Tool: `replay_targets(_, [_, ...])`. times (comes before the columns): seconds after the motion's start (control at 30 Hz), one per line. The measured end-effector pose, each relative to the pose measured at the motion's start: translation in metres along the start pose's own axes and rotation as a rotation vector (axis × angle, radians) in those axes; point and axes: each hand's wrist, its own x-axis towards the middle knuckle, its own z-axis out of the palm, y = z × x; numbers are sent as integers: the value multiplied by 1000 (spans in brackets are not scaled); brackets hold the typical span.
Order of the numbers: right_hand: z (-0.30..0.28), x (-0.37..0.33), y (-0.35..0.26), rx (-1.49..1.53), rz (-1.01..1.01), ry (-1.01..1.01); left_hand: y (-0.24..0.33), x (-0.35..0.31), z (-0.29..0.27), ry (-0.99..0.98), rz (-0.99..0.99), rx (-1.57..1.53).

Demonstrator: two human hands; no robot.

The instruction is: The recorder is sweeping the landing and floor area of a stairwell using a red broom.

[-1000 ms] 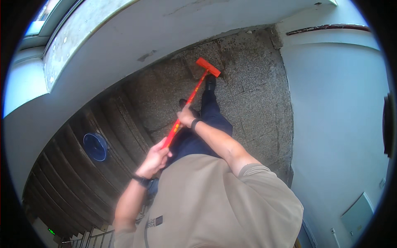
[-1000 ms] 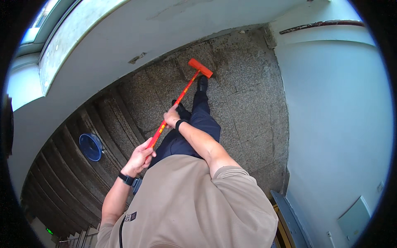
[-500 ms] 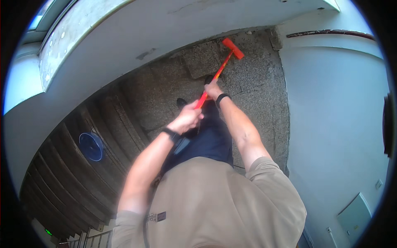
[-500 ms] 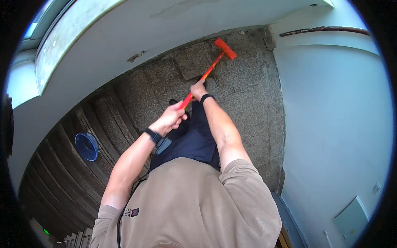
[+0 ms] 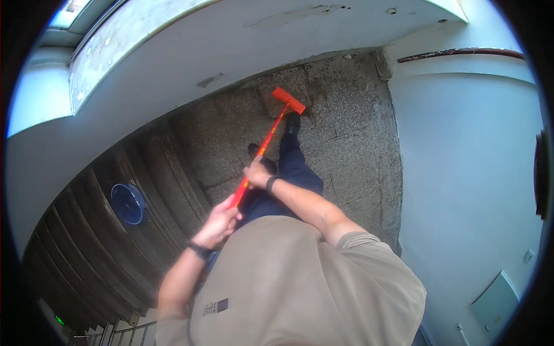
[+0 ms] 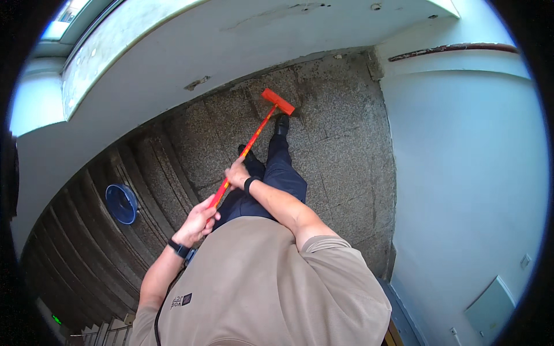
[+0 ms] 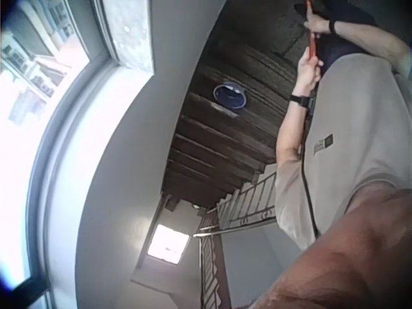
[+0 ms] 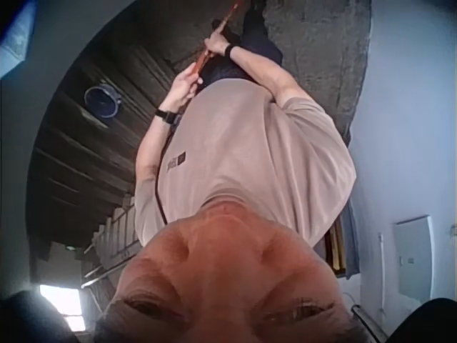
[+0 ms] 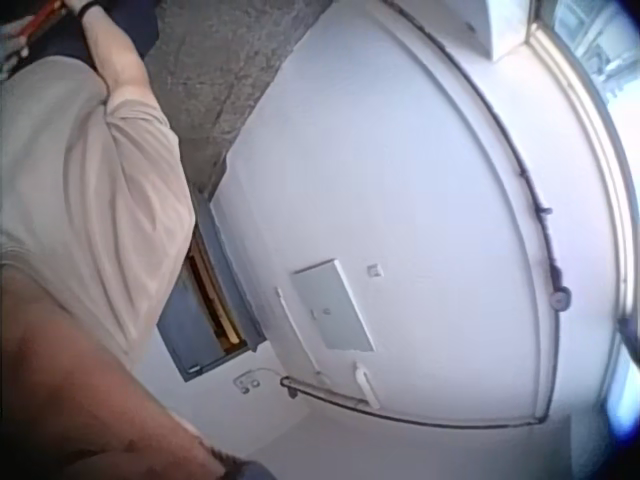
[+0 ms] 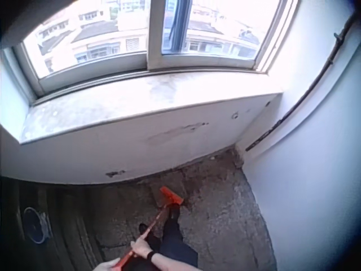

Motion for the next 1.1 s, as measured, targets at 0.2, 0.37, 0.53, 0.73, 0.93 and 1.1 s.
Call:
replay_targets(0.2, [-95,54,4,265,-2,278,28,89,64,-177,88,-95])
replay_targets(0.37, [-152,10,1,413,11,199,24,109,122,-286,96,12])
replay_targets(0.53, [-162,-44,24,665,-44,56,23,107,123,-385,67,191])
replay_targets(0.73, [-199,-138,79,587,51,-141,3,151,146,-132,66,280])
replay_targets(0.93, [-266,-270,132,625,99,-247,-30,191,238,-94,220,646])
replay_targets(1.1, [-324,-338,164,558,78,-71,-59,206,312,-130,666,1213])
